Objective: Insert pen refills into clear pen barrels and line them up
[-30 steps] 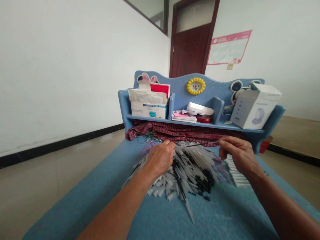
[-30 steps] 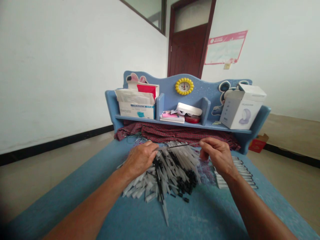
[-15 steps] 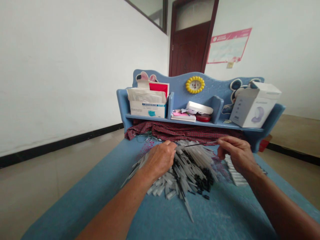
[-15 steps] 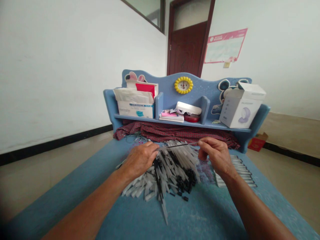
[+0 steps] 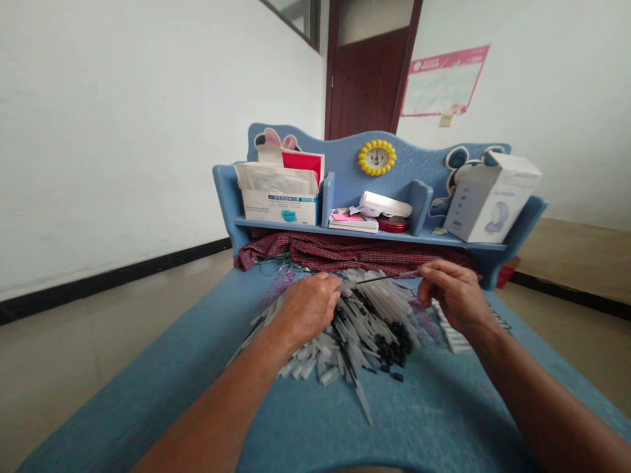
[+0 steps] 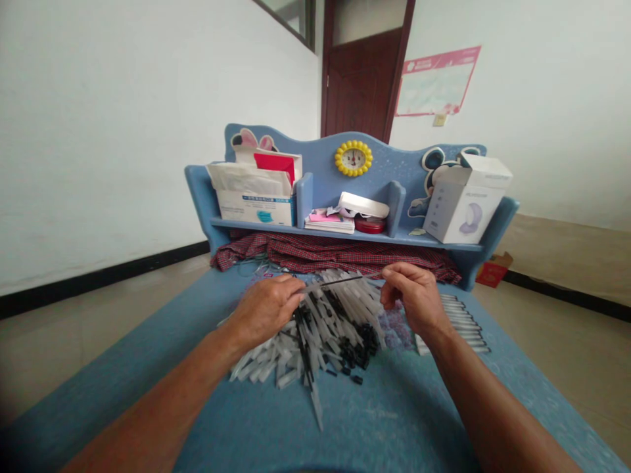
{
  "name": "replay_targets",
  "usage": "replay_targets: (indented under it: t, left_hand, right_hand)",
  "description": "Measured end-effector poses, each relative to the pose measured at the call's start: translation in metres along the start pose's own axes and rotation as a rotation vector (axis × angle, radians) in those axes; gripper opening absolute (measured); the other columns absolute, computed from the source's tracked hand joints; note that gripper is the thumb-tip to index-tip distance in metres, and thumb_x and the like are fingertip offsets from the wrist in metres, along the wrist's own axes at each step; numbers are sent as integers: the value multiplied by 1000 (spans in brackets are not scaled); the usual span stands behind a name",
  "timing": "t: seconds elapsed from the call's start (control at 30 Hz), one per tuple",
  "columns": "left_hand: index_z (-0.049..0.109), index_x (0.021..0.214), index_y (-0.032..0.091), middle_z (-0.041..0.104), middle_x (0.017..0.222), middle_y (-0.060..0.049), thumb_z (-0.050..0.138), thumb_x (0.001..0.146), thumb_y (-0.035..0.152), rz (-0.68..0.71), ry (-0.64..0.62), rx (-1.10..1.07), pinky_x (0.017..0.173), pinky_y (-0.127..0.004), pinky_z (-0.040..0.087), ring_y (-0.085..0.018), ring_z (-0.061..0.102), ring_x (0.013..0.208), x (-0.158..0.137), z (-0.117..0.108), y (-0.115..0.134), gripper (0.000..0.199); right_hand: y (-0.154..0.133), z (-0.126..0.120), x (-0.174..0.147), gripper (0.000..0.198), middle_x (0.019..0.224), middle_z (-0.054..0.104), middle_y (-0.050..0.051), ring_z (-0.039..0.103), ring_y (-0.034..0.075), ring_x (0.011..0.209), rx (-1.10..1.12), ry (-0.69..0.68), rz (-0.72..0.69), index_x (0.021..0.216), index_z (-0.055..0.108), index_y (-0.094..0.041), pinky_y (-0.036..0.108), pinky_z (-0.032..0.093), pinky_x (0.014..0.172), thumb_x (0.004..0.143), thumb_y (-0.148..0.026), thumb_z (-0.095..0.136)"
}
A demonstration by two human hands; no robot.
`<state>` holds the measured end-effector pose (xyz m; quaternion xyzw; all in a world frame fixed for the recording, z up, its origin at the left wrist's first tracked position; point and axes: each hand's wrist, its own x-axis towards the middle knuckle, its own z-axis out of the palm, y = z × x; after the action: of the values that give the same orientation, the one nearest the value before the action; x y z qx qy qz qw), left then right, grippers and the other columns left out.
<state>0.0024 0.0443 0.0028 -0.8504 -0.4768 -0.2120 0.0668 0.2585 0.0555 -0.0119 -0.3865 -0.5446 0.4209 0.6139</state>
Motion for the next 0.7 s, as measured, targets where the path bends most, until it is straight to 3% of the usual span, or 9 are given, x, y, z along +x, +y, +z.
replay_targets:
  t: [0.13, 0.23, 0.33, 0.47, 0.57, 0.7]
  left_hand:
    - [66, 80, 17, 66, 76, -3, 52, 83, 18, 70, -28, -195, 66, -24, 43, -16, 62, 74, 1, -1, 0, 15]
    - [66, 80, 18, 66, 76, -3, 52, 84, 19, 81, -35, -191, 67, -24, 43, -16, 61, 74, 1, -2, 2, 15]
    - [66, 83, 18, 67, 81, -4, 51, 84, 19, 86, -19, -156, 71, -26, 44, -17, 62, 77, 0, -1, 9, 15]
    - [67, 86, 17, 68, 83, -5, 50, 85, 19, 107, -3, -205, 72, -27, 45, -18, 63, 79, -2, -3, 20, 16]
    - [68, 84, 17, 69, 82, -4, 52, 82, 19, 54, 41, -314, 72, -26, 46, -17, 63, 78, -2, -5, 24, 16]
    - [67, 82, 16, 69, 74, -1, 53, 81, 25, -99, 77, -498, 63, -23, 47, -15, 63, 69, 1, -4, 20, 17]
  right_hand:
    - [2, -2, 2, 19, 41, 56, -2, 49, 12, 33, -21, 22, 47, 68, 60, -15, 23, 37, 35, 68, -33, 68]
    - [1, 4, -2, 20, 43, 57, -1, 49, 11, 36, -109, -34, 23, 67, 61, -15, 23, 38, 38, 71, -34, 65]
    - [-2, 18, -14, 25, 45, 56, -1, 48, 10, 40, -332, -161, -60, 64, 60, -16, 22, 39, 43, 78, -36, 59]
    - [-7, 39, -31, 28, 53, 54, -2, 48, 9, 49, -681, -320, -263, 73, 65, -16, 21, 36, 49, 87, -32, 48]
    - [-13, 42, -36, 28, 60, 58, -1, 49, 10, 54, -872, -361, -322, 80, 67, -17, 21, 34, 53, 89, -30, 44]
    - [-24, 33, -36, 25, 54, 55, -2, 47, 9, 50, -1114, -516, -204, 66, 65, -18, 21, 31, 51, 85, -25, 50]
